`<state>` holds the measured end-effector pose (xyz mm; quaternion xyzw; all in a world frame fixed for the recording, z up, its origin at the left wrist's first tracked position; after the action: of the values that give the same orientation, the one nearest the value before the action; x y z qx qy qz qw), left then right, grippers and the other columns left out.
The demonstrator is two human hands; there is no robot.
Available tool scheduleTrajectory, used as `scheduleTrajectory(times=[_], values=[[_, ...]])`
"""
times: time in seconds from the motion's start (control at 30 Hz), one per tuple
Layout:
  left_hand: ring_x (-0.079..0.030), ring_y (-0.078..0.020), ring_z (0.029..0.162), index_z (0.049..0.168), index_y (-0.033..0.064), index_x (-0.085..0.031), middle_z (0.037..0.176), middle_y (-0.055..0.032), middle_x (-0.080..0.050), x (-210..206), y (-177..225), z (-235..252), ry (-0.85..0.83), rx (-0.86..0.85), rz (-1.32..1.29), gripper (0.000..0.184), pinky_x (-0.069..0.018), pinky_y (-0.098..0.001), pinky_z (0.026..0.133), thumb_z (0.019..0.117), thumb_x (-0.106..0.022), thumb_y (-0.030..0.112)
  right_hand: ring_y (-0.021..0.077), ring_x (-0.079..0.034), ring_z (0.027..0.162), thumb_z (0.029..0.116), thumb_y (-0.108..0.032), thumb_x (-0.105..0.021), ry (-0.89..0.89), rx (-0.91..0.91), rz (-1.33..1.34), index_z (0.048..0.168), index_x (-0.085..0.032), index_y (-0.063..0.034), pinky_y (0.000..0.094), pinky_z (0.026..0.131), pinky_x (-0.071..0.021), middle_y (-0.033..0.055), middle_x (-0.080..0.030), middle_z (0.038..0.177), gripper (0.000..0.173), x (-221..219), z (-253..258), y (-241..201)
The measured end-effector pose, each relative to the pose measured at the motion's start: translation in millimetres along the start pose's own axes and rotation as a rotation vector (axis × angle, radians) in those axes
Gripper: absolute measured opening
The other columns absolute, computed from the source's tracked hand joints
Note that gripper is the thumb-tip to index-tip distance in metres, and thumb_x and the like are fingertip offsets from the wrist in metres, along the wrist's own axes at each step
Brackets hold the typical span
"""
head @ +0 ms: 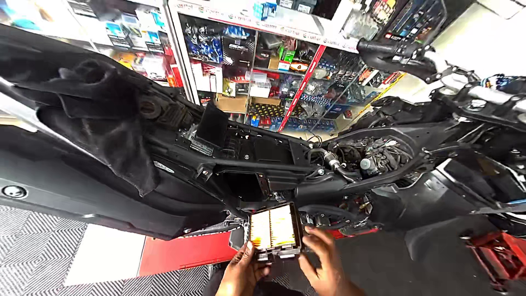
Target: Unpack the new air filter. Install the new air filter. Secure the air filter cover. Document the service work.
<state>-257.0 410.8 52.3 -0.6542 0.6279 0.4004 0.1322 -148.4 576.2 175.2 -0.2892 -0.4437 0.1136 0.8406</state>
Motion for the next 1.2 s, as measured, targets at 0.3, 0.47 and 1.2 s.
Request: scheduleTrajectory(times=[0.3,0.47,1.2], values=[[-0.073,-0.0367,0.097,0.148,0.0024,-0.039,0.119,-0.0256,-0.068,16,24,24,-0.088,0.147,-0.108,0.042,-0.0631,-0.0479,0.083,0.1120,-0.041,0.023,0.0200,-0.072,0.078,0.0915,-0.021,-0.077,-0.098,-0.749,0.429,0.114,-0.060,-0.0012,0.0373,0.069,-0.0622,0.0087,-0.073,0.093,0.034,-56,15,-8],[-0.074,-0.0361,0.097,0.145,0.0018,-0.043,0.117,-0.0243,-0.069,21,12,36,-0.170,0.292,-0.092,0.045,-0.0634,-0.0471,0.083,0.1116,-0.043,0.031,0.0098,-0.071,0.076,0.0938,-0.030,-0.075,-0.254,-0.554,0.008,0.106,-0.069,-0.0096,0.0310,0.071,-0.0626,-0.0010,-0.073,0.089,0.024,-60,53,-28],[-0.074,-0.0281,0.088,0.138,0.0040,-0.048,0.111,-0.0170,-0.069,16,3,60,-0.083,0.110,-0.069,0.060,-0.0635,-0.0414,0.075,0.0918,-0.079,0.027,0.0096,-0.073,0.073,0.0982,-0.034,-0.069,-0.553,-0.261,-0.448,0.111,-0.068,-0.0204,0.0357,0.068,-0.0646,-0.0057,-0.074,0.086,0.019,-111,114,-27]])
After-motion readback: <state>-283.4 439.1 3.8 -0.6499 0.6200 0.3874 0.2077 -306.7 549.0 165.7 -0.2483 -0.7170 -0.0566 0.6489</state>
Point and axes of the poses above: each hand's wrist, its own z-axis towards the middle knuckle, its own x-axis out of the back of the hand, y = z × x, the point moved 8 cm from there along z, towards the middle knuckle
